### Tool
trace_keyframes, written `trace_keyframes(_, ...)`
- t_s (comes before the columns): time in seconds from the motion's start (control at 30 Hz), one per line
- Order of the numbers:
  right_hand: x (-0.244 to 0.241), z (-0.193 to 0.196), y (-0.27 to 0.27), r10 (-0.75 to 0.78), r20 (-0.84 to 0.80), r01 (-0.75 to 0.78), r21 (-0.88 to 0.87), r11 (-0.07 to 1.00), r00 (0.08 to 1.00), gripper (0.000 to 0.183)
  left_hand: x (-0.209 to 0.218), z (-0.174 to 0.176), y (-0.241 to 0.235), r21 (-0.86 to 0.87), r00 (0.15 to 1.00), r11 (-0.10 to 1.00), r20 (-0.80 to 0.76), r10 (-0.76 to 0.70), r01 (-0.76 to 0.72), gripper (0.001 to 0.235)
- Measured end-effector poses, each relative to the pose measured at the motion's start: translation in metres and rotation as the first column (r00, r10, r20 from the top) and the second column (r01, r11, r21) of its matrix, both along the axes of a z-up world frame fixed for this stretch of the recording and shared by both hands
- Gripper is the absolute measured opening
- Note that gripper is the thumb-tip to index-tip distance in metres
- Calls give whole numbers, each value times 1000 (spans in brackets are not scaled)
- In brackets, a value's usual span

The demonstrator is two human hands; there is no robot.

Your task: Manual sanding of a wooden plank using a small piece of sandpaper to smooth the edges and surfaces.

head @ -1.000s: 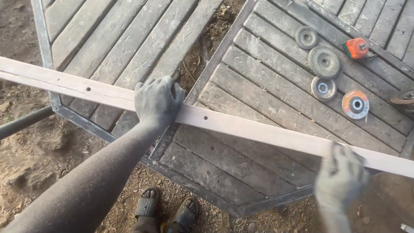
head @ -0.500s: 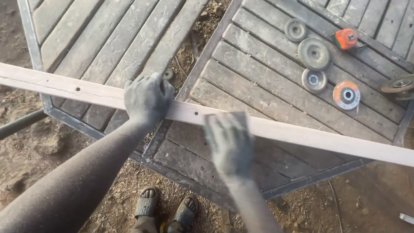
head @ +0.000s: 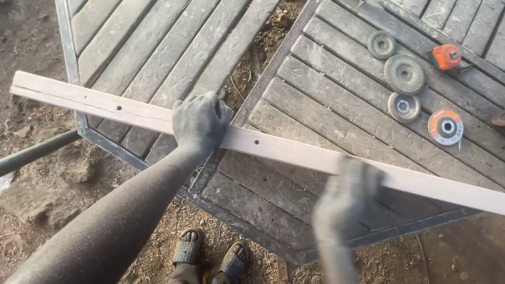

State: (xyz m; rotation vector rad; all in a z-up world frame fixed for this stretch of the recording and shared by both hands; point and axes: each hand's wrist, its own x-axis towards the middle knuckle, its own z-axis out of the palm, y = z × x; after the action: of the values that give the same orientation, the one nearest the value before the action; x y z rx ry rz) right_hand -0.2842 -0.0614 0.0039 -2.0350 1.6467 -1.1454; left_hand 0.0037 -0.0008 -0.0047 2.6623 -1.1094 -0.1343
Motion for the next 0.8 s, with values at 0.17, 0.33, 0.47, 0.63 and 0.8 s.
trace_keyframes(0.17,-1,-10,12,519,-526,-648,-85,757,674,37,-5,2,0,44,999,999,-45,-17,19,31)
trace_keyframes(0.33,-174,-41,-86,294,-459,-374,-92,923,838,37,-2,5,0,80,998,997,-55,-11,15,28)
trace_keyframes(0.47,-308,-61,-147,9,-526,-60,-79,995,851,35,-4,0,-1,68,999,998,-42,-4,7,29)
trace_keyframes(0.63,-162,-41,-62,131,-300,-180,-144,973,945,42,-5,1,-3,73,999,997,-33,-7,9,32)
trace_keyframes(0.8,-180,-30,-54,306,-579,-378,-4,926,756,53,-6,-7,-4,74,999,997,-45,-26,29,33)
